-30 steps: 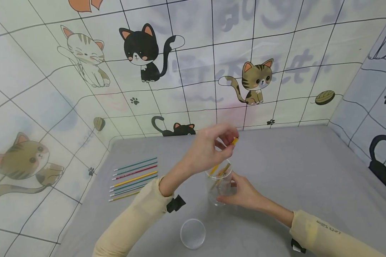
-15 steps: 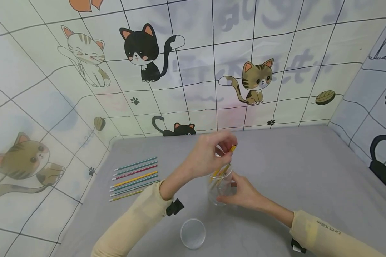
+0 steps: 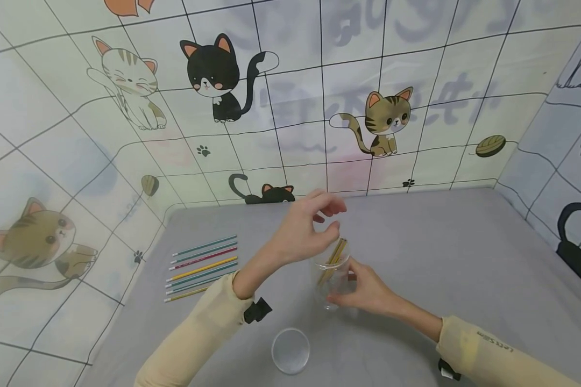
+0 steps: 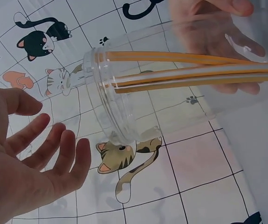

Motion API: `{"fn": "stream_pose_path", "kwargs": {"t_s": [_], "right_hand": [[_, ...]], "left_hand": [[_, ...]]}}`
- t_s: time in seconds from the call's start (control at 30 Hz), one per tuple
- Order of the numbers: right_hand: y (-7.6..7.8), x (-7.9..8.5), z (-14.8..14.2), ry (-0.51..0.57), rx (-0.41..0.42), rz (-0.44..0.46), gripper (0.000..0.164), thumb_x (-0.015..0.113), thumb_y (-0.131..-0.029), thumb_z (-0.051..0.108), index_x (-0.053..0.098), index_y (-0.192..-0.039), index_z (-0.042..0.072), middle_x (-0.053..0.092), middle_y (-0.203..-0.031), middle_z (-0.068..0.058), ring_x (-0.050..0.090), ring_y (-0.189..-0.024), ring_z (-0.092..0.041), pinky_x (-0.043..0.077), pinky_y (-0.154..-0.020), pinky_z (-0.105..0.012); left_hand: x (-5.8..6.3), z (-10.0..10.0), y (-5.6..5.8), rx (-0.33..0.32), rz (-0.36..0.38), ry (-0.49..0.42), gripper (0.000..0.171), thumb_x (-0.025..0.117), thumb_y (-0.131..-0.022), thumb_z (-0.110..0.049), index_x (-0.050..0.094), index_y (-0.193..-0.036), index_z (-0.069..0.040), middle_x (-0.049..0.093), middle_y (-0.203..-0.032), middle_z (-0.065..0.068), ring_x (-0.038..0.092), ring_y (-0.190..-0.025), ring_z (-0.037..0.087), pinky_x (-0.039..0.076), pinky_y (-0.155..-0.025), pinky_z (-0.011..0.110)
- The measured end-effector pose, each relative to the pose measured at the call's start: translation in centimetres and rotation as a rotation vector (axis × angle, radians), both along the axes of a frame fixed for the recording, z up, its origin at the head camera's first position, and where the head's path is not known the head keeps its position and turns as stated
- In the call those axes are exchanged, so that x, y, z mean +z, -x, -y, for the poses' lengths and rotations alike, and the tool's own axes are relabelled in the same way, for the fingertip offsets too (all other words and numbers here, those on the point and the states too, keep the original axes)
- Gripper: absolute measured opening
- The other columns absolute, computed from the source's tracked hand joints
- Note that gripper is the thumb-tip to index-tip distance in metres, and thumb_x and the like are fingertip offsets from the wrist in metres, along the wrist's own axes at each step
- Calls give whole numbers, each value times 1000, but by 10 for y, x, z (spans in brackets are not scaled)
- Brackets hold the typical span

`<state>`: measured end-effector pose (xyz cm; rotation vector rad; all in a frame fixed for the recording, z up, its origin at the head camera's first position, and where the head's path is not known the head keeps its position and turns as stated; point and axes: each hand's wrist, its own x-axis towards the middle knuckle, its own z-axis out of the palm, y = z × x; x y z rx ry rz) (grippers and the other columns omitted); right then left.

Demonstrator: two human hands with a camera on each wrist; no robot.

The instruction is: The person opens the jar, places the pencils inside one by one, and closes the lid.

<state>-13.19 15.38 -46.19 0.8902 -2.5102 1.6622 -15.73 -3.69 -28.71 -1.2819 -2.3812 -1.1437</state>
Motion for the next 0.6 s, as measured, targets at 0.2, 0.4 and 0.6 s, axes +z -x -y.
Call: {"fn": "stream_pose_path", "kwargs": {"t_s": [0.2,0.4,0.6], "right_hand": [[-1,-1,1,25,1,-22,59,89,-72,16,58,-122,15,67,-113,-3,64,-100,-24,54,-88,-41],[-2,0,0,27,12,-13,59,89,-74,17,57,-123,17,67,-113,-4,64,-99,-26,53,-89,-41],[-1,0,0,27,11,-11,60,89,-74,18,57,-125,17,66,-118,-1,64,-102,-23,53,-89,-41]], "left_hand": [[-4,1,1,-57,5,227,16,67,-88,-1,75,-101,-7,70,-97,0,64,-92,16,52,-79,26],[-7,-2,3,-73,-24,337,12,74,-89,-5,78,-100,-10,70,-97,-2,62,-95,16,47,-84,25],[-10,-7,7,-59,-63,378,11,77,-87,-6,77,-97,-10,69,-93,-2,59,-93,17,45,-86,28]]}}
